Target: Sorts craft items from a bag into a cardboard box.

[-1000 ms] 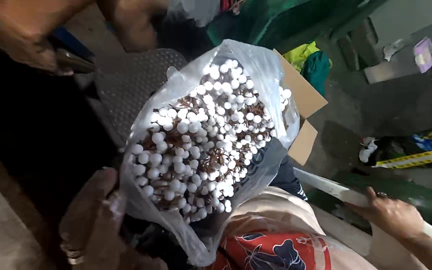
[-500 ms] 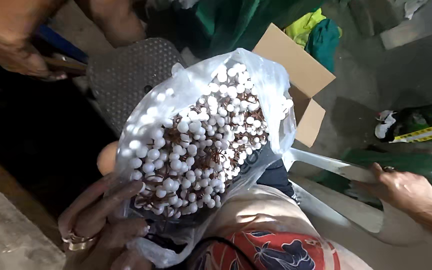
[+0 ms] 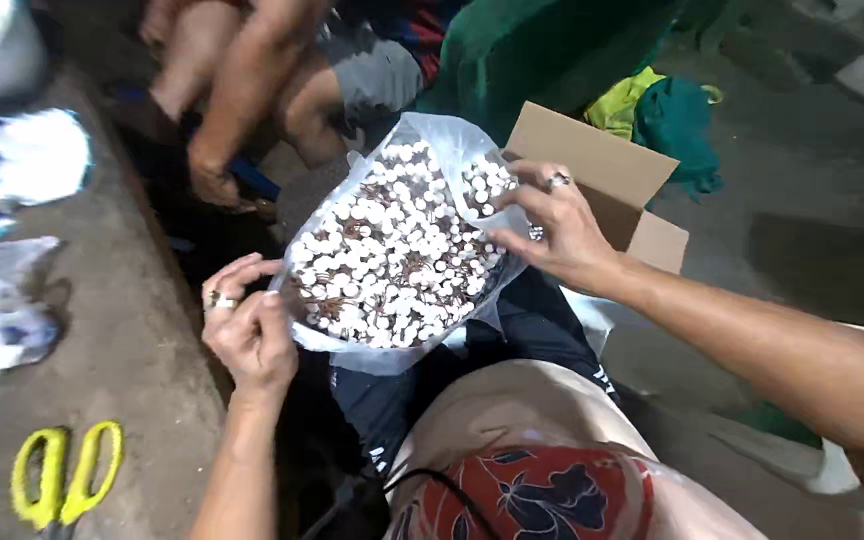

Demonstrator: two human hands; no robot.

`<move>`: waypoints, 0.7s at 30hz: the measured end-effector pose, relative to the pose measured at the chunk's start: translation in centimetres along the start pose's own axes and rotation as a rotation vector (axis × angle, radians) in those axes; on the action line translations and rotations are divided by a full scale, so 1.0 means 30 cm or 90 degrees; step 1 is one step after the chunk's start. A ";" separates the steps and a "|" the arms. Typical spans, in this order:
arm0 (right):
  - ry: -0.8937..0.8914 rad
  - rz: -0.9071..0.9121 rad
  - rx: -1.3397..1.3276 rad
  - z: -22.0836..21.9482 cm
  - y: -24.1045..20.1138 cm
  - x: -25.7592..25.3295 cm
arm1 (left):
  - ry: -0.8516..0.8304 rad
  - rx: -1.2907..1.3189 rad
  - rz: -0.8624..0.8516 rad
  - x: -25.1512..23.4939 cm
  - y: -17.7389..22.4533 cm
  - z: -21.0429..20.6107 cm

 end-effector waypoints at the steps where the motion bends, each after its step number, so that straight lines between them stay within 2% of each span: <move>1: 0.016 -0.001 -0.037 -0.004 -0.006 -0.015 | 0.000 0.000 0.014 0.006 0.008 0.005; 3: 0.017 -0.056 -0.099 0.020 -0.029 -0.030 | 0.005 0.008 0.044 0.014 0.023 0.016; 6: -0.043 -0.199 -0.188 0.097 -0.087 -0.040 | 0.043 0.021 0.065 -0.006 0.043 0.024; 12: -0.099 -0.297 -0.285 0.228 -0.203 -0.028 | 0.112 0.050 0.132 -0.156 0.064 0.022; 15: -0.070 -0.366 -0.386 0.246 -0.250 -0.055 | 0.177 0.091 0.146 -0.274 0.074 0.024; 18: -0.067 -0.430 -0.465 0.229 -0.262 -0.076 | 0.130 0.087 0.228 -0.356 0.057 0.028; 21: -0.110 -0.479 -0.469 0.169 -0.217 -0.060 | 0.010 0.025 0.336 -0.317 -0.020 0.003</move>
Point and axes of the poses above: each hand's wrist, its own x-axis away from the middle knuckle, its own z-axis out of the back of the hand, y = z × x, the point moved 2 cm from there along -x, towards the middle knuckle, and after that the axes turned 11 degrees about y, right-handed, at the moved point
